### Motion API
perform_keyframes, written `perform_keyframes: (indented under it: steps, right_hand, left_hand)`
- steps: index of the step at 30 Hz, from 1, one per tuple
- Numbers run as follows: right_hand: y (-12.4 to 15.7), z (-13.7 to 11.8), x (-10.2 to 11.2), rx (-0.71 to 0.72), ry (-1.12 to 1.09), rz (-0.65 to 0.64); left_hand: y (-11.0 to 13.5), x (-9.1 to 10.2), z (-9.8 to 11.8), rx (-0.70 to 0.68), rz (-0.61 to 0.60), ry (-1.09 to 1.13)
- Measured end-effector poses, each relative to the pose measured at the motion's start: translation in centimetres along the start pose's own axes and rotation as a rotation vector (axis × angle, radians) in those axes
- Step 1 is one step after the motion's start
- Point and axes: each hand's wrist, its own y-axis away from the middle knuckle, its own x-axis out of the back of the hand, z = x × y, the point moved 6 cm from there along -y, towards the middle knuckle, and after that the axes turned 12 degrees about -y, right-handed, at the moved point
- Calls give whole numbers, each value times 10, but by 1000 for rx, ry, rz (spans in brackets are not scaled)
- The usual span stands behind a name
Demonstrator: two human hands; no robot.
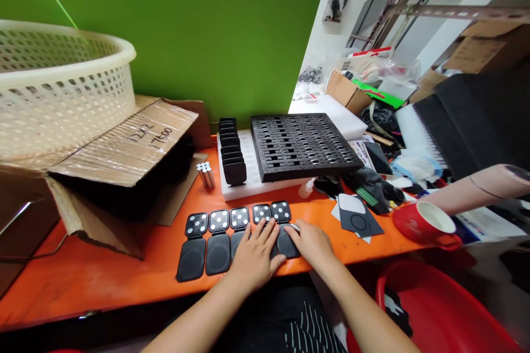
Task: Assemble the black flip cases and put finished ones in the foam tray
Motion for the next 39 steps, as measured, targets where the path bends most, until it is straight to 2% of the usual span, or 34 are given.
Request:
perform_keyframes:
  steps: [5,9,12,14,15,16,18,20,22,25,27,30,39]
  right_hand:
    - [-2,6,-2,13,-78,52]
    - [2,22,-1,21,-369,225]
    - [3,39,-3,17,-589,352]
    - [2,47,-6,8,-665,398]
    - [1,50,-8,7,-681,411]
    - [0,52,-9,11,-688,418]
    - [-3,53,-11,25,-685,414]
    - [-5,54,-12,37,-678,409]
    - [-5,54,-11,41,-676,416]
    - [-5,52,-10,39,-672,418]
    - [-4,50,-10,38,-669,410]
    - [-3,49,-9,33,-660,407]
    - [-5,51,-11,45,-653,439]
  left_hand:
    - [1,-2,-1,11,-7,26]
    - [4,6,2,21,8,76]
    - [6,24,-5,34,91,214]
    - [9,41,-34,204,272,529]
    - [13,46,-58,343,393,735]
    - [21,46,-88,579,554,1000]
    - [30,47,-137,834,718,1094]
    - [34,44,-182,1026,799,1206]
    - [31,41,-218,1152,835,1355]
    - [21,41,-250,1265,872,1555]
    - [16,42,-258,1319,909,1645]
    - [20,40,-253,1383,975,1703]
    - [89,17,-195,1491,1054,1663]
